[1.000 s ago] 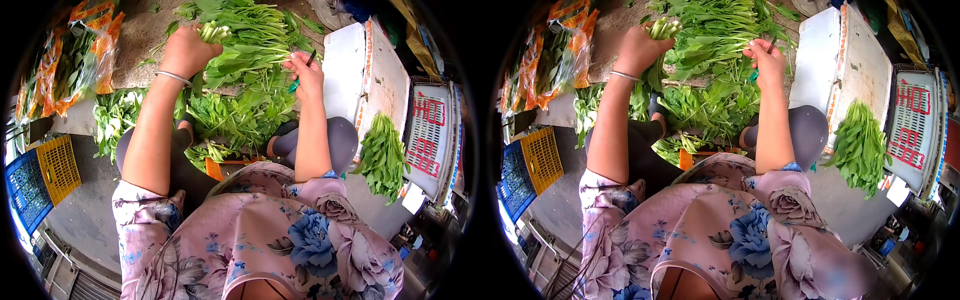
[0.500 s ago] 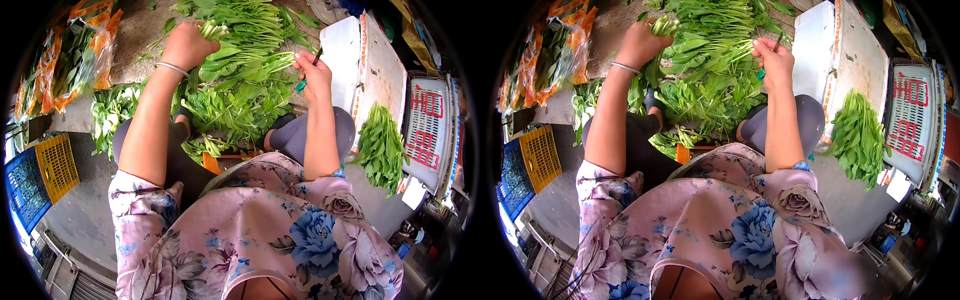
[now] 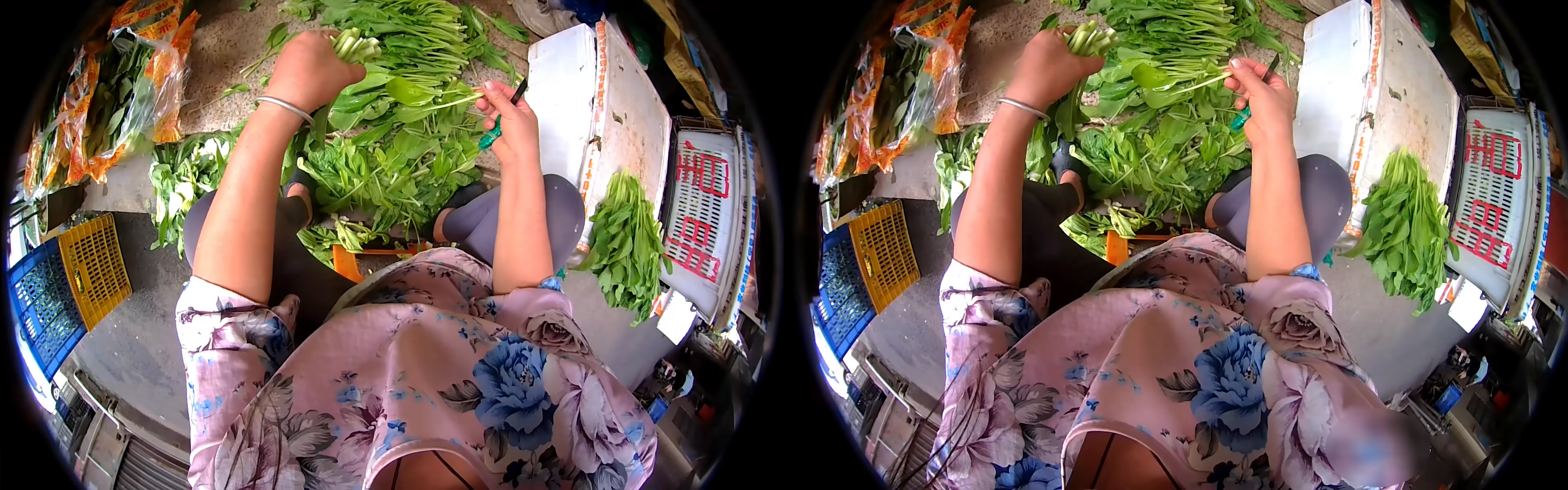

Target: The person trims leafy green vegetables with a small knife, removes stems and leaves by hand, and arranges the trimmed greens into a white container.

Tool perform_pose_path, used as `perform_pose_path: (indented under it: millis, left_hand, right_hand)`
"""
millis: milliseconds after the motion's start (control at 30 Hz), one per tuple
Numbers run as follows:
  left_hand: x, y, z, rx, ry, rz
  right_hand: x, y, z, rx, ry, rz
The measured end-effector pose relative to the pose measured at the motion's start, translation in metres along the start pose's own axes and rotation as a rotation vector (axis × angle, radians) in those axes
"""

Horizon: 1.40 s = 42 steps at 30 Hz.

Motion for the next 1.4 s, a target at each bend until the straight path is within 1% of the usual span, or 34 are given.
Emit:
perform_pose_path:
  millis: [233, 300, 333, 367, 433, 467, 533, 567, 633, 667, 733, 767, 833, 867, 900, 967, 1000, 1067, 1133, 1200, 1300, 1367, 1400]
  left_hand:
    - [0.000, 0.000, 0.000, 0.007, -0.006, 0.018]
    - [0.002, -0.001, 0.001, 0.025, 0.003, 0.039]
    - [0.002, -0.001, 0.000, 0.025, 0.003, 0.037]
    - [0.002, -0.001, 0.000, 0.018, -0.018, 0.044]
    - [0.003, 0.001, -0.002, 0.013, -0.034, 0.051]
    - [0.002, 0.002, -0.002, -0.001, -0.039, 0.041]
    - [0.002, 0.002, -0.003, -0.016, -0.045, 0.027]
    - [0.002, 0.001, -0.003, -0.003, -0.030, 0.012]
    - [0.003, 0.001, -0.003, 0.008, -0.015, -0.004]
    - [0.003, 0.001, -0.003, 0.008, -0.021, 0.012]
    - [0.001, 0.002, -0.002, 0.006, -0.026, 0.031]
    - [0.001, 0.002, -0.002, 0.000, -0.029, 0.043]
    - [0.002, 0.001, -0.002, -0.004, -0.029, 0.056]
    - [0.005, -0.001, -0.001, 0.003, -0.022, 0.055]
    - [0.007, -0.002, 0.000, 0.011, -0.016, 0.054]
    - [0.008, -0.002, 0.000, -0.004, -0.024, 0.031]
    - [0.009, -0.002, -0.001, -0.021, -0.032, 0.007]
    - [0.008, -0.001, -0.002, -0.026, -0.039, 0.013]
    - [0.007, -0.001, -0.001, -0.031, -0.046, 0.019]
    - [0.008, -0.001, 0.002, 0.038, -0.011, 0.081]
    - [0.009, 0.000, 0.003, 0.031, 0.007, 0.077]
    - [0.007, 0.000, 0.003, 0.023, 0.009, 0.079]
    - [0.006, 0.000, 0.003, 0.014, 0.009, 0.082]
  right_hand:
    - [-0.005, 0.005, 0.008, -0.023, 0.007, -0.032]
    - [-0.006, 0.007, 0.009, -0.115, 0.054, -0.102]
    - [-0.004, 0.006, 0.006, -0.220, 0.134, -0.195]
    - [-0.003, 0.008, 0.007, -0.219, 0.135, -0.196]
    - [-0.005, 0.008, 0.009, 0.012, -0.022, 0.136]
    - [-0.008, 0.009, 0.008, 0.010, -0.025, 0.133]
    - [-0.009, -0.001, 0.001, -0.131, 0.026, -0.339]
    - [-0.015, -0.005, 0.000, -0.133, 0.025, -0.341]
    - [-0.038, -0.013, 0.003, 0.001, -0.194, -0.500]
    - [-0.046, -0.013, 0.009, 0.000, -0.195, -0.502]
    - [-0.056, -0.018, 0.019, 0.025, -0.263, -0.351]
    - [-0.062, -0.020, 0.022, 0.027, -0.265, -0.350]
    - [-0.071, -0.031, 0.020, 0.077, -0.355, -0.434]
    - [-0.077, -0.034, 0.020, 0.107, -0.512, -0.410]
    - [-0.086, -0.031, 0.029, 0.109, -0.514, -0.409]
    - [-0.113, -0.009, 0.067, -0.256, -0.400, -0.213]
    - [-0.120, -0.004, 0.081, -0.255, -0.405, -0.213]
    - [-0.129, 0.017, 0.100, -0.738, -0.459, 0.179]
    - [-0.135, 0.025, 0.108, -0.708, -0.473, 0.210]
    - [-0.139, 0.029, 0.115, -0.671, -0.487, 0.245]
    - [-0.144, 0.036, 0.121, -0.614, -0.486, 0.295]
    - [-0.146, 0.040, 0.130, -0.508, -0.523, 0.298]
    - [-0.144, 0.037, 0.128, -0.507, -0.523, 0.297]
Point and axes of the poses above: each hand's wrist, its own z-axis towards the middle knuckle, its own y-axis out of the back of the hand, x = y × z, the point moved 2 cm from there along z, towards the middle knuckle, and after that the axes turned 14 degrees about -y, right-handed, at the moved point
